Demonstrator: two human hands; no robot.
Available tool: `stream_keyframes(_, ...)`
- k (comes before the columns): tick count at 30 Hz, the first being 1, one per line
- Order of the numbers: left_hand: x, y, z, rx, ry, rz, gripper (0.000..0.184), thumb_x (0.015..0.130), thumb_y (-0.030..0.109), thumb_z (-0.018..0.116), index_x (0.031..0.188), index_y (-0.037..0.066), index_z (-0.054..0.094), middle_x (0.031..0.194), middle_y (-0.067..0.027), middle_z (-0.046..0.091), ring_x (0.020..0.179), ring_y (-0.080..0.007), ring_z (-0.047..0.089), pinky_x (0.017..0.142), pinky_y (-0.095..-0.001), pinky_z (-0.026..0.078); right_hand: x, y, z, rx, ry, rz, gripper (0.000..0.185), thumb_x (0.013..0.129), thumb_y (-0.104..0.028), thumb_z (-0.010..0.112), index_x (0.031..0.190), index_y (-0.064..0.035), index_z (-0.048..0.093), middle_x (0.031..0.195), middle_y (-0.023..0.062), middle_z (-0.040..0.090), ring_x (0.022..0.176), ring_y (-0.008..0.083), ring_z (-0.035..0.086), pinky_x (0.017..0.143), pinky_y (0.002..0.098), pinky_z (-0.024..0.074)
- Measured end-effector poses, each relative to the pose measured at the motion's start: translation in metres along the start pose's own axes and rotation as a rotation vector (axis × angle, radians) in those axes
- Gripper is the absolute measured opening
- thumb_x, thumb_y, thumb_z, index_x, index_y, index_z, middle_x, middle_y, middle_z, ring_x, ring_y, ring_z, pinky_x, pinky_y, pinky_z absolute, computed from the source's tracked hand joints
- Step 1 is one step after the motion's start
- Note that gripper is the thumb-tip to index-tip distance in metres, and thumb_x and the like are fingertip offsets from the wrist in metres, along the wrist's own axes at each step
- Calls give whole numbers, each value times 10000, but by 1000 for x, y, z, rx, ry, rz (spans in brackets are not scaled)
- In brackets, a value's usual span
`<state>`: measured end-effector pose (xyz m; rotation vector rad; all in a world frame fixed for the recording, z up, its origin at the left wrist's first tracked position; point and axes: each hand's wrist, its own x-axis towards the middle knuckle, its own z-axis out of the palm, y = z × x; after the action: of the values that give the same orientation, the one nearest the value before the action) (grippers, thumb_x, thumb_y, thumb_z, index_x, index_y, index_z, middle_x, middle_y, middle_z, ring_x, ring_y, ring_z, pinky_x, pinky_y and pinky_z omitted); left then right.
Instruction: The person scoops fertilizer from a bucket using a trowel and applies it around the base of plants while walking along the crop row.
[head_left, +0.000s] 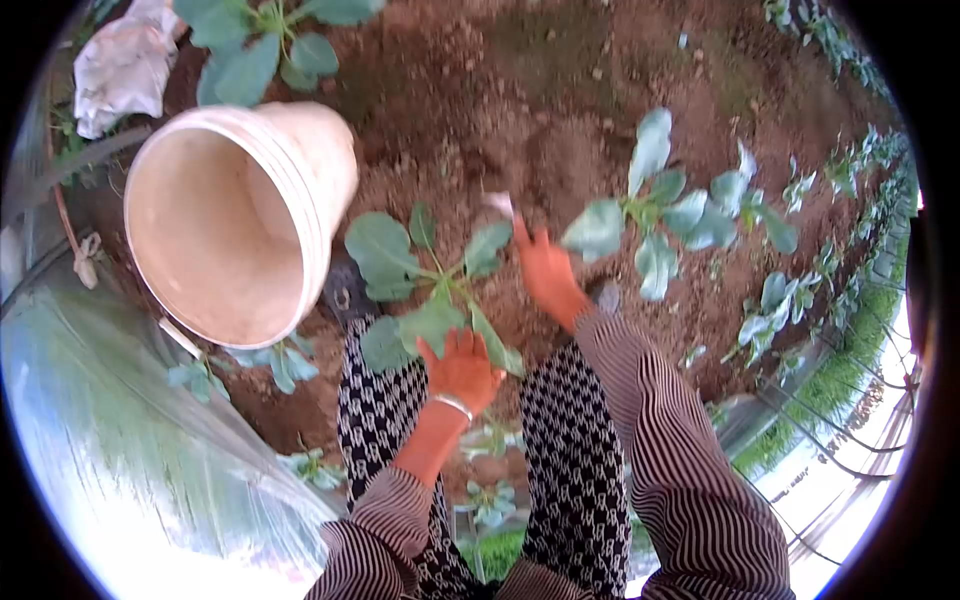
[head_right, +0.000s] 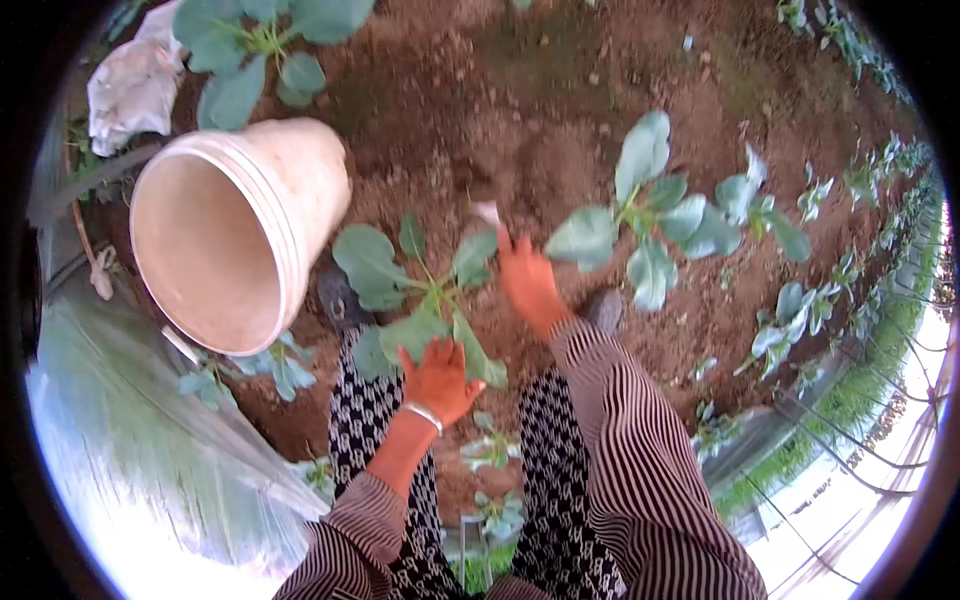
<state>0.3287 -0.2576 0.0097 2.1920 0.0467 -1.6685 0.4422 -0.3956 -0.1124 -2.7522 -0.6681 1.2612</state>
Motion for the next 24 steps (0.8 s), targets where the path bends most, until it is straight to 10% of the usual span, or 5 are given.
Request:
stream_keyframes(7, -5, 3, -13, -40, 18, 11, 649, 916, 446, 423, 1393, 27, 287, 1462, -90, 272, 1365, -249, 218, 1045, -650, 149, -2, 54, -26, 183, 175, 448, 807, 792, -54, 556, 1444, -54, 81, 1127, 276, 466, 804, 382, 592, 692, 429, 508)
stream_keyframes(15, -8, -8, -19, -302, 193, 68, 695, 872, 469, 493, 1373, 21, 317, 1425, -115, 327, 1320, -278, 299, 1060, -596, 179, -64, 36, -12, 230, 300, 133, 693, 798, -86, 530, 1412, -13, 217, 1138, 273, 469, 785, 392, 560, 668, 469, 477)
stream_keyframes(19, -12, -46, 5, -1135, 467, 117, 733, 845, 534, 505, 1352, 31, 340, 1383, -153, 387, 1196, -303, 461, 1005, -484, 360, -89, 45, -51, 495, 195, 242, 577, 732, -51, 539, 1301, -24, 446, 1037, 283, 575, 937, 341, 605, 762, 393, 475)
stream_keyframes(23, -48, -142, -28, -2960, 262, 156, 540, 891, 429, 511, 1224, 7, 456, 1277, -179, 485, 1124, -302, 514, 924, -520, 443, -158, 44, -106, 567, 419, 92, 598, 740, -36, 519, 1329, -43, 417, 1106, 248, 575, 947, 363, 592, 816, 390, 462)
stream_keyframes(24, -48, -171, -16, -2934, 430, 711, 682, 849, 413, 594, 1284, -58, 362, 1290, -215, 454, 1221, -386, 407, 1061, -566, 283, -195, 43, -122, 602, 368, 179, 598, 741, -39, 517, 1331, -45, 416, 1123, 246, 571, 966, 362, 590, 826, 381, 461)
